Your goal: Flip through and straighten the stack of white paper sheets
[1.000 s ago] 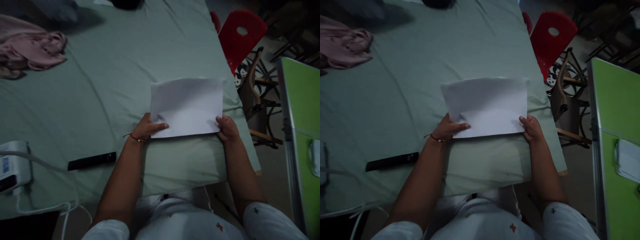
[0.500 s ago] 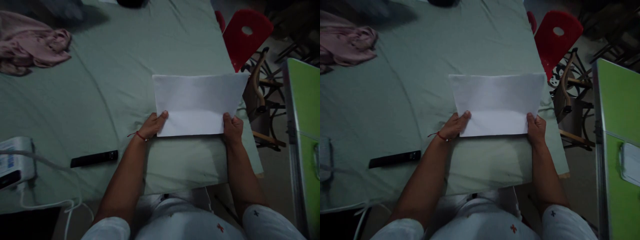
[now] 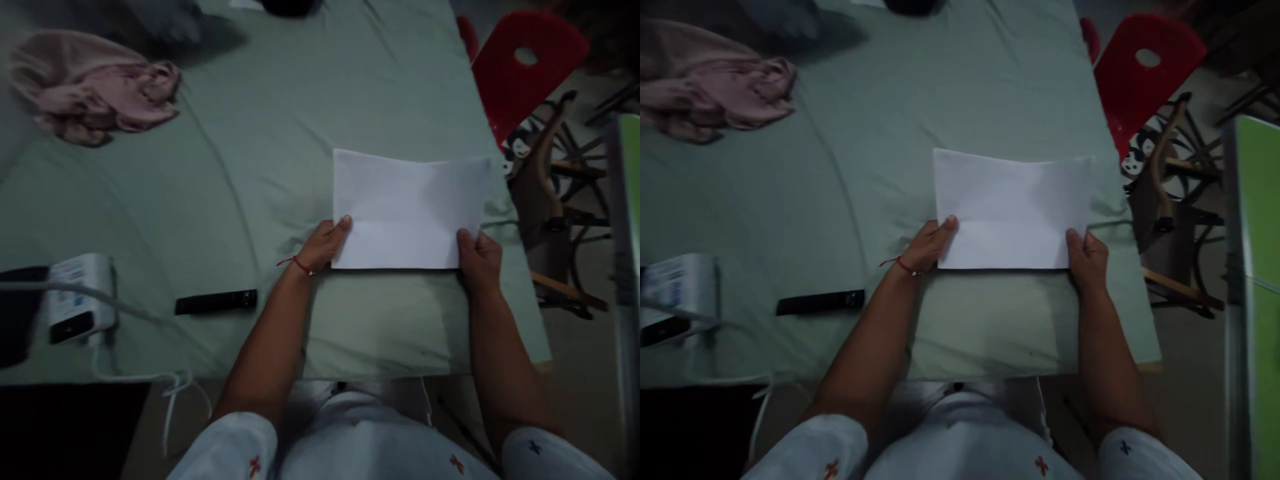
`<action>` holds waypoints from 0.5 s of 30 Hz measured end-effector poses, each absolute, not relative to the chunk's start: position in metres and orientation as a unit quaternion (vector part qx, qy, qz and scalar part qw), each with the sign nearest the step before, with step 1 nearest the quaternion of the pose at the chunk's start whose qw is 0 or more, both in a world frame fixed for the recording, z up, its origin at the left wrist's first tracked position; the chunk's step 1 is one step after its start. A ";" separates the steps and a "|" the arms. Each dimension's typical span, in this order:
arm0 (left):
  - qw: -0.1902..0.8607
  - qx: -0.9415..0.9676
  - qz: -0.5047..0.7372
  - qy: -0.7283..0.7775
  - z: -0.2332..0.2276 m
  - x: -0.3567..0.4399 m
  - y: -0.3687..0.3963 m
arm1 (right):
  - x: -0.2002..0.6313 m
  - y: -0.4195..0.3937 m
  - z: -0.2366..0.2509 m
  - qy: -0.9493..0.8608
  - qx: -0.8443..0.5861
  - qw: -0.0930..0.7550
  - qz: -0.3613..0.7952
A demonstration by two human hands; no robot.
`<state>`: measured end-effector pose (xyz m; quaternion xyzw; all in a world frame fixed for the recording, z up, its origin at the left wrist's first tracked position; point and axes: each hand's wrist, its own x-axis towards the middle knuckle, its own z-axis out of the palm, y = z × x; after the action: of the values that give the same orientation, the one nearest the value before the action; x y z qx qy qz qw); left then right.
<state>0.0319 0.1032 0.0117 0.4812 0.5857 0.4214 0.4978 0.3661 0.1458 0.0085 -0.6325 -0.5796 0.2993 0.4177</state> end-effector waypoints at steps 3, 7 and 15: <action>0.520 0.483 0.398 0.581 0.015 0.032 0.102 | 0.363 0.145 0.021 -0.492 -0.631 0.459 0.386; 0.529 0.470 0.386 0.592 0.017 0.031 0.102 | 0.369 0.150 0.034 -0.381 -0.624 0.466 0.499; 0.517 0.515 0.373 0.573 0.024 0.036 0.110 | 0.372 0.147 0.051 -0.433 -0.663 0.294 0.535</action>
<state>0.0363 0.1095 0.0244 0.5154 0.5729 0.3727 0.5170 0.3723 0.1468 0.0507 -0.6633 -0.4326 0.5351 0.2942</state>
